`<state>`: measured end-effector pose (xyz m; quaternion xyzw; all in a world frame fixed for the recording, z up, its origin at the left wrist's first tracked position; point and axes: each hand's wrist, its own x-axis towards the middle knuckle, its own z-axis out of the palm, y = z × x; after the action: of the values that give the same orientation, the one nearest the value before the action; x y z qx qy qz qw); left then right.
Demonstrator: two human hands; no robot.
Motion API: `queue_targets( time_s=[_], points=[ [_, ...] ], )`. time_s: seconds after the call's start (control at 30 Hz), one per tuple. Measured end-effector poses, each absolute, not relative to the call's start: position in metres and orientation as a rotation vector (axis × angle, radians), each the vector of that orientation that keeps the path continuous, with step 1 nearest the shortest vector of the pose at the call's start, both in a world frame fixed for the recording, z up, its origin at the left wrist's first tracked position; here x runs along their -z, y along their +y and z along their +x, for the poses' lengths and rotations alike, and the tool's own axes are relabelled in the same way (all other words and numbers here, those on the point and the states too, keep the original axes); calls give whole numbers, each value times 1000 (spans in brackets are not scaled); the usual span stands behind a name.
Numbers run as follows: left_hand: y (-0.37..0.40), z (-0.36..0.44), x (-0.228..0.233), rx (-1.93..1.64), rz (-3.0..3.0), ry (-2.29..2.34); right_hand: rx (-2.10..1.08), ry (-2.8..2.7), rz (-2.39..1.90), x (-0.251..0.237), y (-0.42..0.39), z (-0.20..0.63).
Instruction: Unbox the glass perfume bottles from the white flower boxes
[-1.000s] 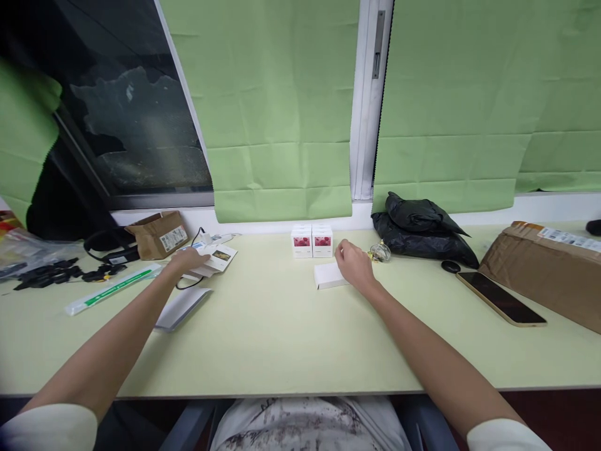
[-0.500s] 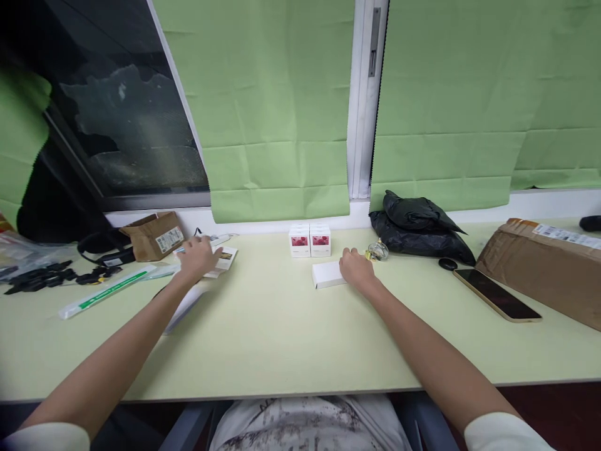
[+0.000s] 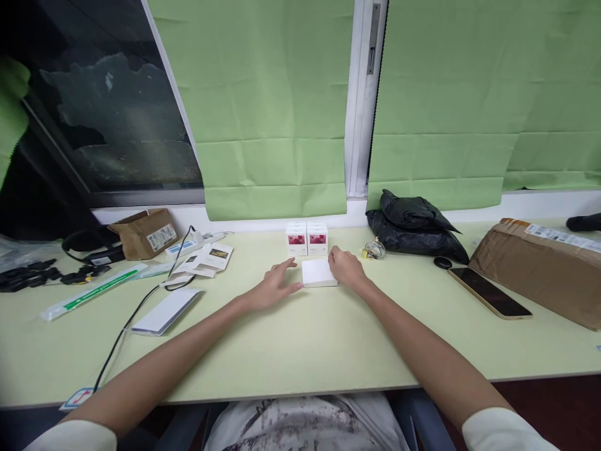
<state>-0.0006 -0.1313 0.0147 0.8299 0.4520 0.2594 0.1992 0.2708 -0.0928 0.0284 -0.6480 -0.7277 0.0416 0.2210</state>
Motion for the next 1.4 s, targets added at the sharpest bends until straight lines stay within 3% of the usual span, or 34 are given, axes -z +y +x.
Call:
queue_targets(
  time_s=[0.1, 0.33, 0.53, 0.77, 1.03, 1.4],
  points=[
    [-136, 4, -14, -810, 2279, 1213, -262, -1889, -1547, -36, -93, 271],
    [-145, 4, -11, -1055, 2359, 1061, -1010, -1770, -1100, -33, -100, 279],
    [-164, 5, -20, -995, 2550, 900, -740, -1890, -1016, -32, -110, 281],
    [-172, 14, -22, -1032, 2350, 998, -1104, -1944, -909, -44, -120, 282],
    [-174, 3, -25, -843, 2830, 625, -475, -2196, -1120, -15, -117, 276],
    [-169, 11, -15, -776, 2979, 720, -467, -2201, -1213, -2, -108, 267]
  ],
)
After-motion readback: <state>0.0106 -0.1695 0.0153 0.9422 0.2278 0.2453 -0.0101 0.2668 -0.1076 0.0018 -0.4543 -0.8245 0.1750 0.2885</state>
